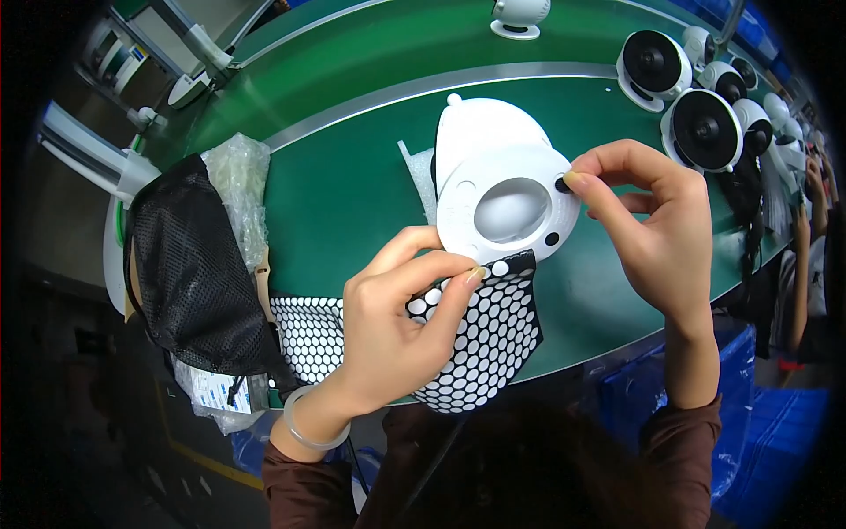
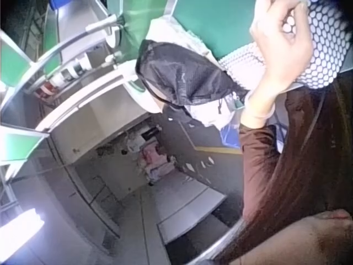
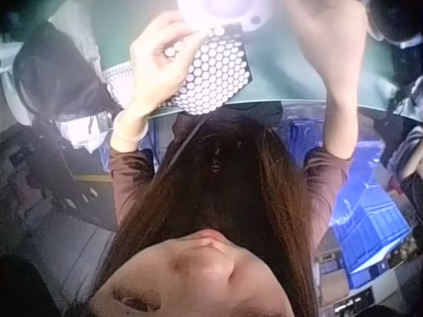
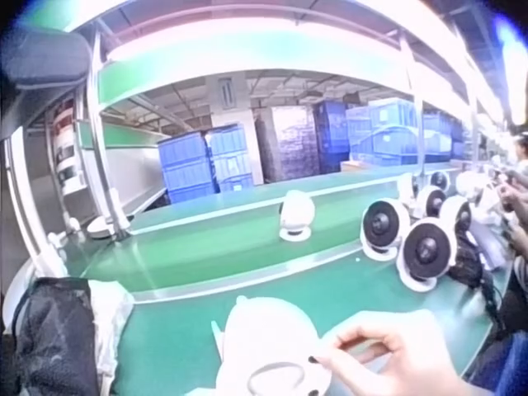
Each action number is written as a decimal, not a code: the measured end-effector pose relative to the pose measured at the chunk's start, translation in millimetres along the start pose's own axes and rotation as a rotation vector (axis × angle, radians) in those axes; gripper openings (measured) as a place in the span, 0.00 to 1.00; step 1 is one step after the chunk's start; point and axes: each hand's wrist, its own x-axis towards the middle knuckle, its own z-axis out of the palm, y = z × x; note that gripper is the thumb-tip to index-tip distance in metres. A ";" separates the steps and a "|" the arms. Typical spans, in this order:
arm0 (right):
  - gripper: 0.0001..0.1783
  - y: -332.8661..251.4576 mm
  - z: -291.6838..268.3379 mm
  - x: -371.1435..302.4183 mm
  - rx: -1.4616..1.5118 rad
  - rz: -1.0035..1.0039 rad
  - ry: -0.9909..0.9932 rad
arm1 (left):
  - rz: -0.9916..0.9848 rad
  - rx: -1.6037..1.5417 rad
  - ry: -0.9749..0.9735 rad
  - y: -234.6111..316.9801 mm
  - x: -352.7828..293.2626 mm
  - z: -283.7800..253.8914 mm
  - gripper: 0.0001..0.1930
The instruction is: Assembling electronic components by applying adhesive feet to camera housings on an assembly line.
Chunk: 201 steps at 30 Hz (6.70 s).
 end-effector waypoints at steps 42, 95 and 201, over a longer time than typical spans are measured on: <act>0.13 -3.7 10.7 -49.0 -0.056 -0.510 0.003 | 0.024 -0.048 -0.171 36.0 -5.1 -13.6 0.03; 0.11 -20.1 8.9 -35.5 -0.184 -0.480 -0.270 | 0.037 -0.032 -0.065 16.3 -14.2 -16.4 0.03; 0.09 -47.4 -100.3 -125.7 -0.405 -0.090 -0.132 | 0.218 0.395 -0.792 60.8 -14.4 -49.8 0.19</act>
